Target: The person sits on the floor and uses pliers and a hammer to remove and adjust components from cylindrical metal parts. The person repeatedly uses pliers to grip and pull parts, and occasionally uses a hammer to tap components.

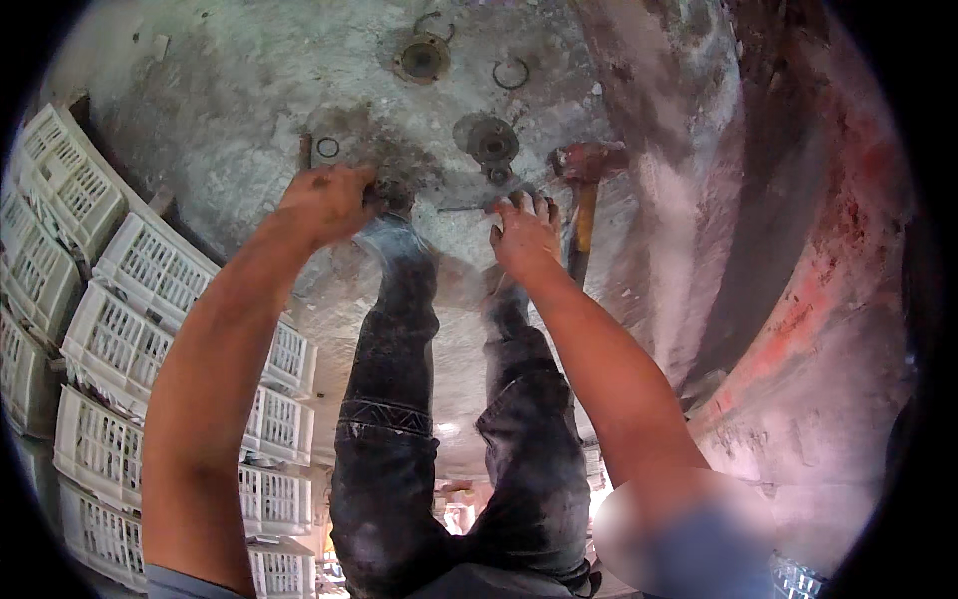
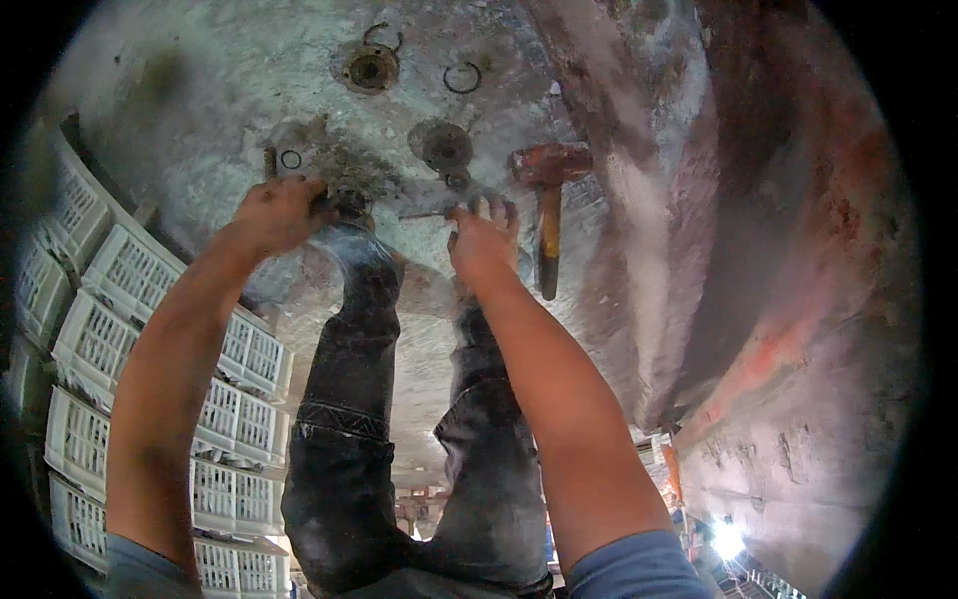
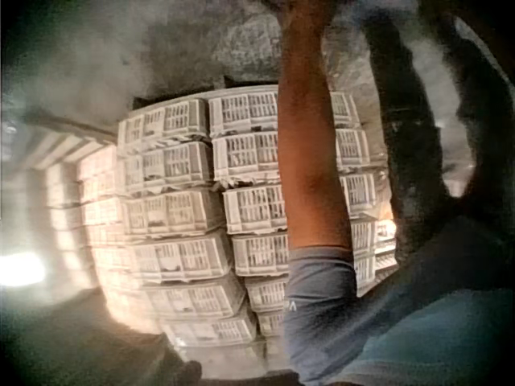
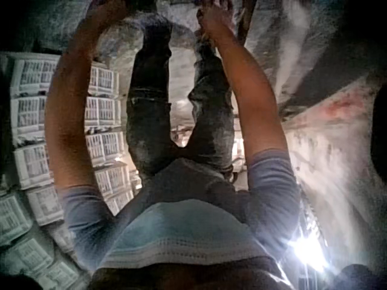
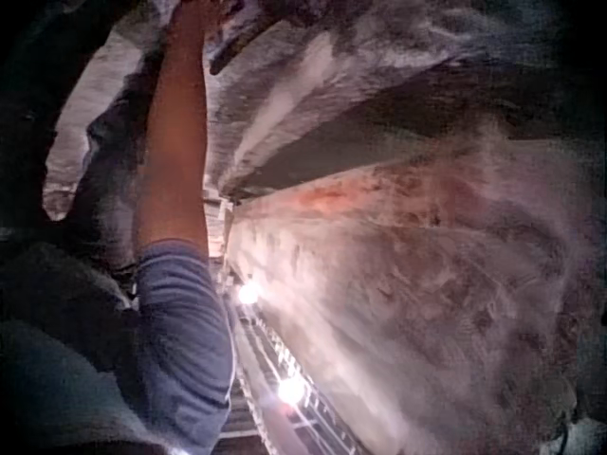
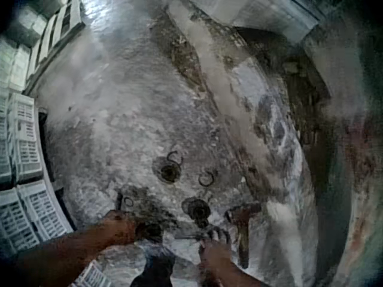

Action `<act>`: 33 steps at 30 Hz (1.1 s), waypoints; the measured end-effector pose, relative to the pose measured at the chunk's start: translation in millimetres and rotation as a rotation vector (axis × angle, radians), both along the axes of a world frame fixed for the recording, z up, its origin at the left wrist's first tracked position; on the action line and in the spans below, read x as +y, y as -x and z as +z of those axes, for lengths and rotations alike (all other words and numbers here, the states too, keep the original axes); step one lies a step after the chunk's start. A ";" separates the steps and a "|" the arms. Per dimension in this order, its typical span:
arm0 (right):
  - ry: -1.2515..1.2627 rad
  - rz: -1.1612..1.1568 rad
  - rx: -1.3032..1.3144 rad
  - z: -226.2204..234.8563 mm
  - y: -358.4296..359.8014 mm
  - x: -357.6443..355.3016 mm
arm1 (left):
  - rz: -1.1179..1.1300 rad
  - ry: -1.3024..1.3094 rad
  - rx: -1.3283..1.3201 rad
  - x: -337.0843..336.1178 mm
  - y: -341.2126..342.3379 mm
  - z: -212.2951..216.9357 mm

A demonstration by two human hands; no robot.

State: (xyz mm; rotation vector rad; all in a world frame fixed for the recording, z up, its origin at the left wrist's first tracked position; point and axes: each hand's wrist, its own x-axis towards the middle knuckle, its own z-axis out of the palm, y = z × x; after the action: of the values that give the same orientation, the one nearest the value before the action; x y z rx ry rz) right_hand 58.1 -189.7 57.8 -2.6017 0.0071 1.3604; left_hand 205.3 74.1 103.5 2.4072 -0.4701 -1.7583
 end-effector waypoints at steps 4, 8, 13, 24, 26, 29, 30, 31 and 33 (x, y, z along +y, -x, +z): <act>0.127 0.055 0.005 -23.0 10.3 -0.9 | -0.222 -0.022 -0.213 -6.6 24.3 -9.5; 0.041 -0.112 0.333 -27.4 3.9 -11.0 | -0.256 0.008 -0.029 -5.0 18.5 -17.7; 0.003 -0.229 0.374 17.7 11.4 -15.0 | -0.360 0.052 0.046 -0.7 4.1 -18.2; 0.010 -0.106 0.238 -25.1 59.1 6.3 | -0.489 0.094 0.152 -10.2 -3.0 -41.8; 0.058 -0.104 0.228 -38.1 67.2 6.5 | -0.437 0.085 0.186 -11.4 -4.5 -39.2; 0.024 -0.096 0.244 -40.5 71.5 4.0 | -0.442 0.061 0.218 -9.7 -6.2 -48.6; -0.001 -0.095 0.255 -37.8 69.9 1.6 | -0.435 0.002 0.287 -19.3 -18.4 -44.2; -0.022 -0.114 0.301 -30.0 67.6 -0.9 | -0.426 -0.059 0.367 -26.3 -21.5 -37.1; -0.066 -0.149 0.384 -17.7 58.9 -5.6 | -0.522 0.017 0.272 -17.5 -9.1 -38.6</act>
State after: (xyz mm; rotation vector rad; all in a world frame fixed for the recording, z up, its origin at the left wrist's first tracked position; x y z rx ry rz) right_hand -0.8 -195.4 40.0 -2.1993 0.2046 1.7438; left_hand 214.4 56.7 64.8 2.1064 -1.1465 -2.2191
